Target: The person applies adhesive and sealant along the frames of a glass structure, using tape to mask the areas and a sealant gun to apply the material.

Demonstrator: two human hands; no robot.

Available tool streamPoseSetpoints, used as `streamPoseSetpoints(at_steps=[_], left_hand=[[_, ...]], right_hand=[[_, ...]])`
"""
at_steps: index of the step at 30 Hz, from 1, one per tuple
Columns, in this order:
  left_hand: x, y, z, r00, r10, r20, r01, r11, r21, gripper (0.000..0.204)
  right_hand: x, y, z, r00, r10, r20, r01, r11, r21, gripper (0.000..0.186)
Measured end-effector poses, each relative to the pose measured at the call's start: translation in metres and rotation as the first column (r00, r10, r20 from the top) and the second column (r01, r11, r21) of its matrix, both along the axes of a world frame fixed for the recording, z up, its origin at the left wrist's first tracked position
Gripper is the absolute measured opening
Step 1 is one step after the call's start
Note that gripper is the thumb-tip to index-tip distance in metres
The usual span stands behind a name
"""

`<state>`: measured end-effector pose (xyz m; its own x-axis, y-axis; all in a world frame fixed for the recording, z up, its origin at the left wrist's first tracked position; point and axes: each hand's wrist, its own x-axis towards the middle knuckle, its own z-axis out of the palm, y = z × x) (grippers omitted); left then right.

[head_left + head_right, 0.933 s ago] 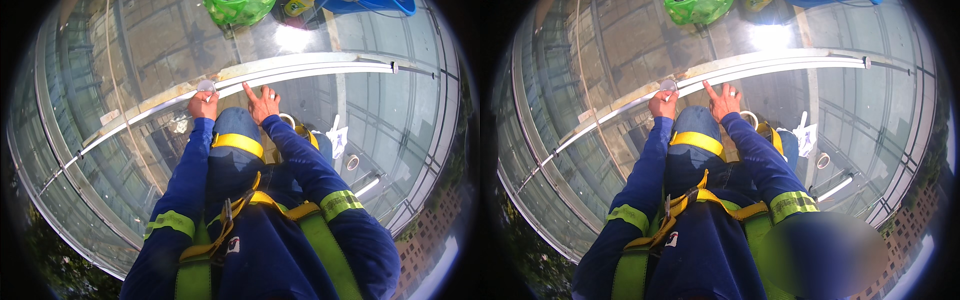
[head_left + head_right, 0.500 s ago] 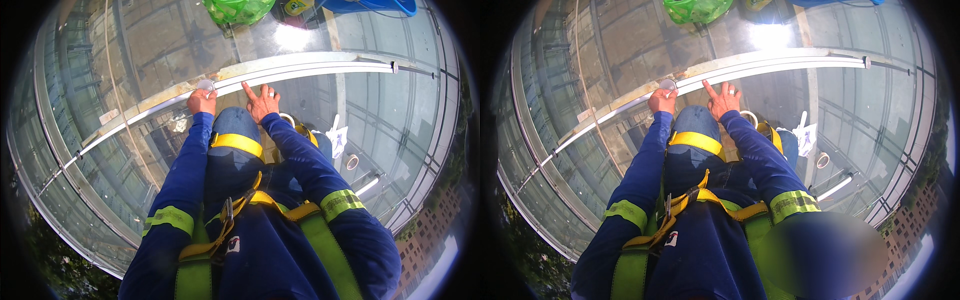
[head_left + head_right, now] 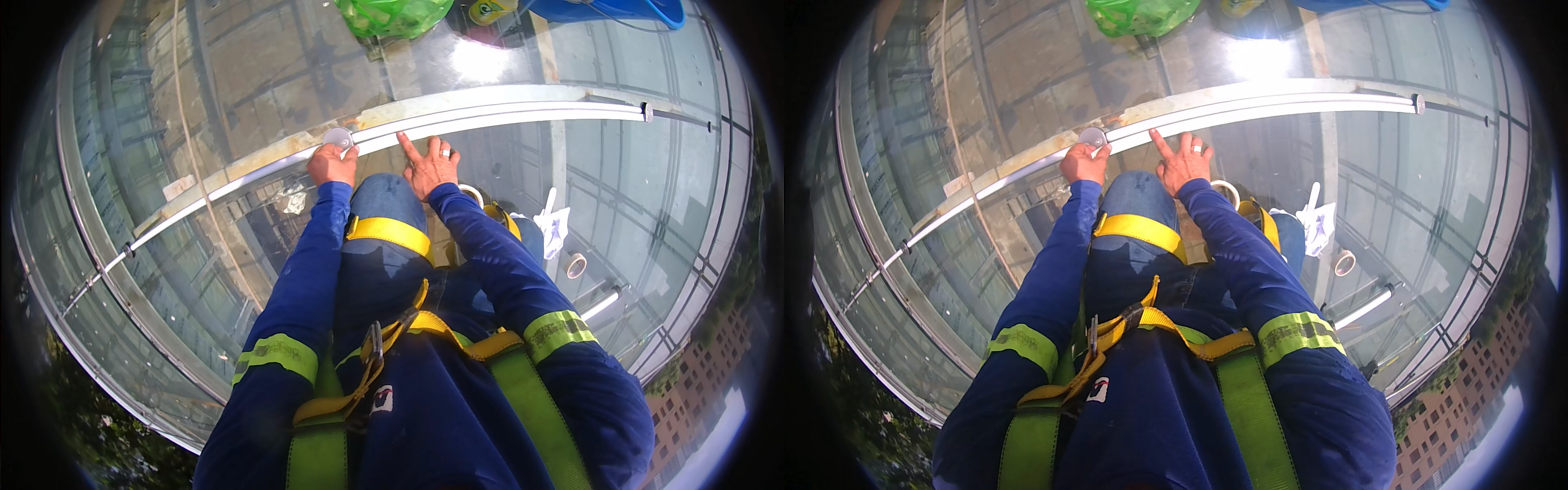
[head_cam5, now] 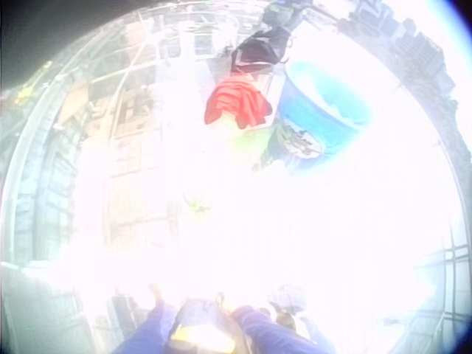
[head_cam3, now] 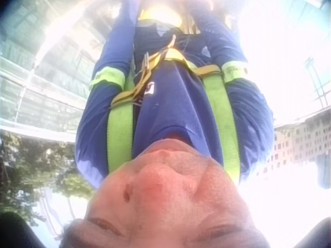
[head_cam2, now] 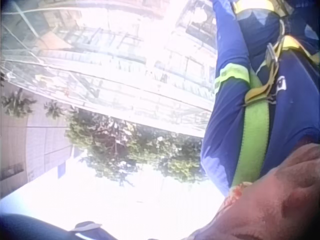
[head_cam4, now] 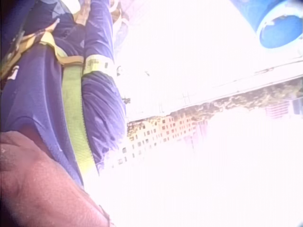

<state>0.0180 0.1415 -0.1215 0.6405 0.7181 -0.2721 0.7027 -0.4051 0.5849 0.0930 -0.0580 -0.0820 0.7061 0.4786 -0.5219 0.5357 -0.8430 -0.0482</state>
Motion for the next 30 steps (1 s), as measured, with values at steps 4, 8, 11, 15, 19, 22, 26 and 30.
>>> streamPoseSetpoints(at_steps=[4,8,11,15,19,22,26,30], left_hand=[[0.007,-0.007,0.005,1.000,-0.012,0.003,0.012,0.997,0.080,0.048],[0.010,-0.005,0.005,0.999,-0.025,-0.026,0.028,0.991,0.130,0.052],[0.008,-0.004,0.003,0.999,-0.031,-0.027,0.035,0.987,0.158,0.052],[0.006,-0.004,-0.002,0.998,-0.067,0.015,0.062,0.978,0.201,0.050],[0.007,-0.006,-0.005,0.996,-0.083,-0.022,0.086,0.975,0.207,0.049],[0.010,-0.009,-0.004,0.997,-0.062,-0.051,0.070,0.984,0.166,0.047],[0.011,-0.009,-0.003,0.996,-0.058,-0.075,0.070,0.984,0.165,0.046],[0.012,-0.010,-0.002,0.994,-0.058,-0.088,0.073,0.982,0.177,0.046]], right_hand=[[0.000,-0.004,-0.003,0.999,0.008,0.032,-0.008,1.000,0.003,0.079],[-0.001,-0.001,-0.002,1.000,0.014,0.024,-0.014,1.000,-0.005,0.080],[-0.001,-0.001,-0.003,1.000,0.018,0.025,-0.018,1.000,-0.009,0.080],[0.000,0.000,-0.003,1.000,0.018,0.011,-0.018,1.000,-0.012,0.080],[0.000,0.000,-0.003,1.000,0.022,0.008,-0.022,1.000,-0.015,0.080],[0.000,-0.001,-0.004,1.000,0.014,0.003,-0.014,1.000,-0.018,0.080],[0.001,0.000,-0.003,1.000,0.024,0.012,-0.024,1.000,-0.019,0.080],[0.002,0.001,-0.002,1.000,0.020,-0.004,-0.021,0.999,-0.029,0.080]])
